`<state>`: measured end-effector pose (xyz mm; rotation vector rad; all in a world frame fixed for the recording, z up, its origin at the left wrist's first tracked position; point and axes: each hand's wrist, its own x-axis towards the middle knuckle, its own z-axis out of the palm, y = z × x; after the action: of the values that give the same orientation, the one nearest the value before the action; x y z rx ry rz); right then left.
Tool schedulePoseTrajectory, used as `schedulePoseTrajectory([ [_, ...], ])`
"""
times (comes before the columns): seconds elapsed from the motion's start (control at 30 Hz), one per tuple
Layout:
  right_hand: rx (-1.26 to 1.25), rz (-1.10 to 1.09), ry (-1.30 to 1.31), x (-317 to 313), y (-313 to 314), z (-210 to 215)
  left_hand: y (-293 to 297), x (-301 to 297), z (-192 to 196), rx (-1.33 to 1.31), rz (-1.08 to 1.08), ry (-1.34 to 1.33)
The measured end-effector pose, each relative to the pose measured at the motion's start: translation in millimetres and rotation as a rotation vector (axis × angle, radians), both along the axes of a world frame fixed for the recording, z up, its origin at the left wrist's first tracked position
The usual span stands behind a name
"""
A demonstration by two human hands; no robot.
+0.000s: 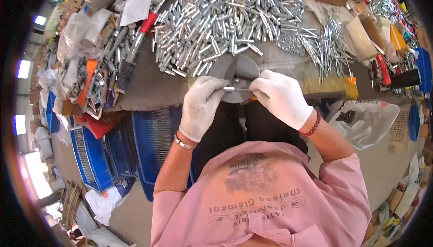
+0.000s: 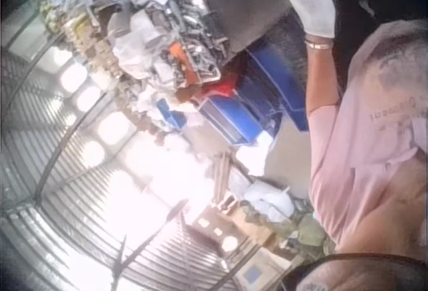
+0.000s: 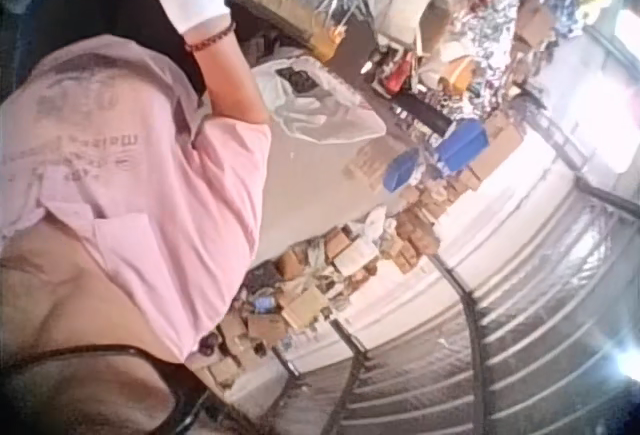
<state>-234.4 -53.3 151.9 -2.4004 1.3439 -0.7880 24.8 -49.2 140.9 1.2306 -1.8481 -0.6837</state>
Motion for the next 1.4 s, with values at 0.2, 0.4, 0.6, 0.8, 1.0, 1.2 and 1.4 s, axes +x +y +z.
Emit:
schedulePoseTrajectory([
  [0.2,-0.032,-0.002,0.062,8,-4,-2,0,2,1,0.028,0.013,-0.143],
  [0.4,-0.046,-0.002,0.086,8,-5,-4,-5,4,2,-0.040,-0.006,-0.201],
  [0.6,-0.074,0.046,0.113,7,-7,-6,-9,4,-1,-0.049,-0.031,-0.229],
  [0.8,-0.052,0.116,0.157,5,-10,-5,-5,6,-8,-0.163,-0.049,-0.242],
  [1.0,-0.027,0.133,0.154,7,-10,-4,-3,7,-10,-0.187,-0.049,-0.228],
  [1.2,-0.078,0.197,0.143,13,-10,-10,3,4,-9,-0.182,-0.053,-0.209],
  [1.4,-0.147,0.010,0.075,-12,-13,-7,5,1,-6,-0.180,-0.028,-0.239],
])
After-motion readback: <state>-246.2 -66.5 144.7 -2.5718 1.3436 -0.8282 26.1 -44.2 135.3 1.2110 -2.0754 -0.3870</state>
